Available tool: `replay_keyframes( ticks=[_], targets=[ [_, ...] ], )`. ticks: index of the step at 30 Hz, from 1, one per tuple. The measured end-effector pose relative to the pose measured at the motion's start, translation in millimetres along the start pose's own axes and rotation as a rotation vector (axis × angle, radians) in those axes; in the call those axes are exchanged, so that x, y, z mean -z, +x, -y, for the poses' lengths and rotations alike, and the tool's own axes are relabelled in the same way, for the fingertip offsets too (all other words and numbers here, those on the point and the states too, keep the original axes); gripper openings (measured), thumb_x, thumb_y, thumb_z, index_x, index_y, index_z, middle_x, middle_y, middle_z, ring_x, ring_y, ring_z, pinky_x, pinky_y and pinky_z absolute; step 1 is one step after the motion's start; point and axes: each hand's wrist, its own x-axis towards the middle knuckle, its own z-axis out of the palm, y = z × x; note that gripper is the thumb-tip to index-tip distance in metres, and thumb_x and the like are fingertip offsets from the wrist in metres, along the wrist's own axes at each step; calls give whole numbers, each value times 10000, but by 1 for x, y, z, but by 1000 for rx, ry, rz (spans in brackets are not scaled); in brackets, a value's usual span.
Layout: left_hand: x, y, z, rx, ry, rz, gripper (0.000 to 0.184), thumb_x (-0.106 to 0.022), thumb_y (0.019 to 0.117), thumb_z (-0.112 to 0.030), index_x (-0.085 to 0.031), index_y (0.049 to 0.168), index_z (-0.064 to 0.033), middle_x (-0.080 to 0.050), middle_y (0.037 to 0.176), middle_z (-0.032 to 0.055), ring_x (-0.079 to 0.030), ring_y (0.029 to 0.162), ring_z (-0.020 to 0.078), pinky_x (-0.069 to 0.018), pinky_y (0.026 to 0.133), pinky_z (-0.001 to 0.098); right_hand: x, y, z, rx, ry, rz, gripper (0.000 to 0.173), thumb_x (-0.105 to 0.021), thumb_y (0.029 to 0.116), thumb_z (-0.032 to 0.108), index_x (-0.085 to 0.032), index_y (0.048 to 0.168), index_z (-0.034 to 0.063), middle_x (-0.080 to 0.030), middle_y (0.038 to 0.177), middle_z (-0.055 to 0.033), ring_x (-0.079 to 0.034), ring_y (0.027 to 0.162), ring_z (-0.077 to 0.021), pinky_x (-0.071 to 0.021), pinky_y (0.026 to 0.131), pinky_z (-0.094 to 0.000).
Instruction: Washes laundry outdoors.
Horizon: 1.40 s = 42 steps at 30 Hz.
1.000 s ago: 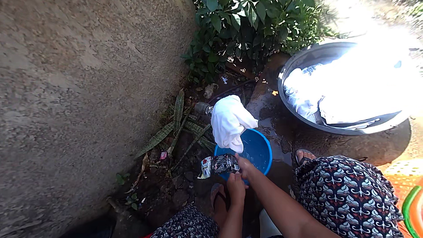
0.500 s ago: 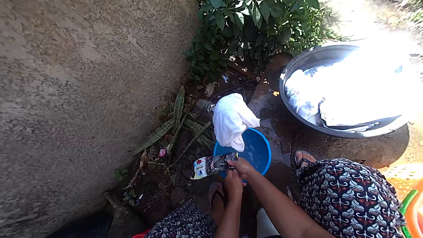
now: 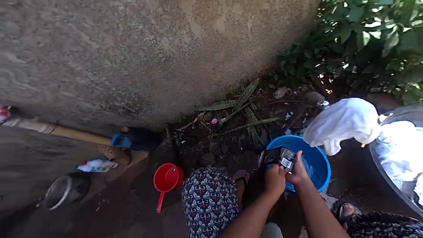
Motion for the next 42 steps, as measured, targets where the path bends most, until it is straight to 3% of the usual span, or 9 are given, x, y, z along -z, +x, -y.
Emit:
replay_keyframes(
  ticks=[4, 11, 15, 20, 25, 29, 35, 39, 42],
  targets=[
    [103, -42, -57, -146, -216, -70, 352, -391, 1121, -214, -582, 1131, 81, -559, 804, 105, -573, 674, 153, -531, 673, 319, -8, -2, 20, 164, -506, 164, 851, 11, 1005, 693, -260, 1566, 113, -633, 1302, -125, -686, 1055, -231, -579, 830, -408],
    [319, -136, 0, -394, -213, -404, 222, -474, 1064, -202, -515, 873, -97, -461, 610, -36, -496, 517, 79, -503, 552, 271, 0, -14, 3, 123, -778, 94, 547, -230, 1115, 480, -437, 1462, 113, -689, 1187, -51, -710, 968, -162, -592, 807, -339],
    [390, -153, 79, -183, -86, -494, 247, -445, 1085, -188, -514, 879, -70, -454, 634, -1, -461, 520, 102, -460, 546, 271, 20, -22, -3, 110, -866, -20, 487, -286, 1120, 432, -473, 1427, 104, -703, 1145, -47, -713, 926, -149, -591, 779, -326],
    [444, -122, 186, 244, 93, -596, 356, -399, 1109, -243, -582, 1141, 61, -584, 904, 207, -576, 739, 278, -510, 720, 475, 41, -46, 2, 119, -932, -221, 459, -317, 1119, 395, -474, 1417, 83, -687, 1148, -67, -690, 923, -144, -565, 777, -332],
    [464, -71, 297, 435, 60, -729, 430, -386, 1096, -294, -598, 1203, 65, -617, 1081, 281, -640, 893, 364, -517, 811, 571, 53, -58, 3, 156, -916, -378, 435, -367, 1111, 367, -513, 1393, 70, -699, 1126, -82, -697, 887, -149, -566, 752, -327],
    [435, -40, 352, 626, 138, -463, 665, -376, 1096, -496, -576, 1328, 94, -587, 1309, 349, -588, 1183, 501, -440, 986, 681, 43, -66, 2, 153, -1006, -434, 410, -443, 1104, 309, -531, 1392, 31, -674, 1193, -142, -680, 983, -216, -550, 824, -391],
    [371, 0, 281, 511, 170, -155, 552, -311, 1132, -402, -601, 1340, 20, -573, 1308, 321, -577, 1145, 459, -451, 939, 634, 41, -78, 27, 501, -1614, -776, 563, -702, 939, 187, -534, 1448, 16, -441, 1512, -294, -427, 1396, -470, -363, 1135, -606],
    [352, 21, 225, 333, 138, -311, 422, -324, 1123, -237, -418, 1497, -64, -566, 1021, 183, -492, 752, 231, -444, 686, 439, 80, -68, 26, 88, -1534, -888, 752, -675, 979, 368, -330, 1567, 51, -565, 1402, -290, -575, 1275, -463, -449, 1046, -639],
    [340, 27, 175, 212, 127, -421, 459, -321, 1074, -106, -387, 1528, -80, -563, 996, 150, -468, 716, 173, -428, 665, 380, 98, -55, 16, 25, -1386, -804, 527, -560, 1042, 284, -449, 1475, 5, -621, 1313, -271, -646, 1172, -409, -497, 1005, -587]
  ],
)
